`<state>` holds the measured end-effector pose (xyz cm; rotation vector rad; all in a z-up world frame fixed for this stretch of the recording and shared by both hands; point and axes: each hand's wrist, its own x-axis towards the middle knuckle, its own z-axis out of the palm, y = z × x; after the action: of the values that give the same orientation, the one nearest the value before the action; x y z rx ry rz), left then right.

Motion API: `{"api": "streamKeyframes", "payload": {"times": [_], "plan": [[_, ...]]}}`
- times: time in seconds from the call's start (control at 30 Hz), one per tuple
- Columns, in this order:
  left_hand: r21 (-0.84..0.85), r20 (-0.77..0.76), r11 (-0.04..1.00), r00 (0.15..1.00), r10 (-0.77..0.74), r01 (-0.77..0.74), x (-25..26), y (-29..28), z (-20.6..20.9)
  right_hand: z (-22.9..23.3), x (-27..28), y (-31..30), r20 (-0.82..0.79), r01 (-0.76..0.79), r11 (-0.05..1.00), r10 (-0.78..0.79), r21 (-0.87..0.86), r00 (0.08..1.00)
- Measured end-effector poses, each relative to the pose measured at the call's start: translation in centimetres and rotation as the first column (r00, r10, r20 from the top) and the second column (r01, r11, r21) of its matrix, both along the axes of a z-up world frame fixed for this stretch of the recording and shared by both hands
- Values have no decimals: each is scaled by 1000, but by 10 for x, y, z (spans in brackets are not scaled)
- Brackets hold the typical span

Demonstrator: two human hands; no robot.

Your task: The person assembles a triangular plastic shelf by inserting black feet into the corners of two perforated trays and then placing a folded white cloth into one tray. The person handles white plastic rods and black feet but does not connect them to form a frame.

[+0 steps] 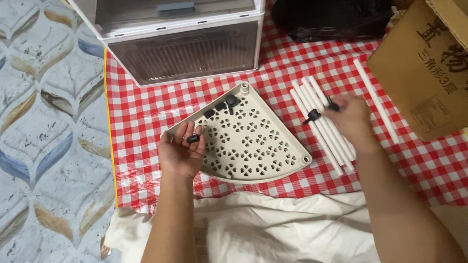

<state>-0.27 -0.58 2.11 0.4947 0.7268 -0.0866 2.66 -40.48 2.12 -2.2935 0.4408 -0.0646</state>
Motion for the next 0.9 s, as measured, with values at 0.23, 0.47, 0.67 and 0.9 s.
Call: {"api": "streamKeyframes", "payload": {"times": [0.23, 0.47, 0.67, 0.9], "plan": [[63, -41, 998, 999, 0, 3, -3, -5, 12, -72, -12, -33, -76, 81, 993, -75, 85, 994], [66, -28, 998, 999, -20, 22, -3, -2, 12, -78, -14, -13, -167, 153, 988, -157, -32, 973], [104, -41, 994, 999, -21, 25, -3, -2, 11, -75, -13, -4, -219, 181, 982, -187, -47, 958], [96, -58, 995, 998, -15, 21, -2, -2, 11, -48, -10, 5, -136, 211, 977, -204, 39, 969]]}}
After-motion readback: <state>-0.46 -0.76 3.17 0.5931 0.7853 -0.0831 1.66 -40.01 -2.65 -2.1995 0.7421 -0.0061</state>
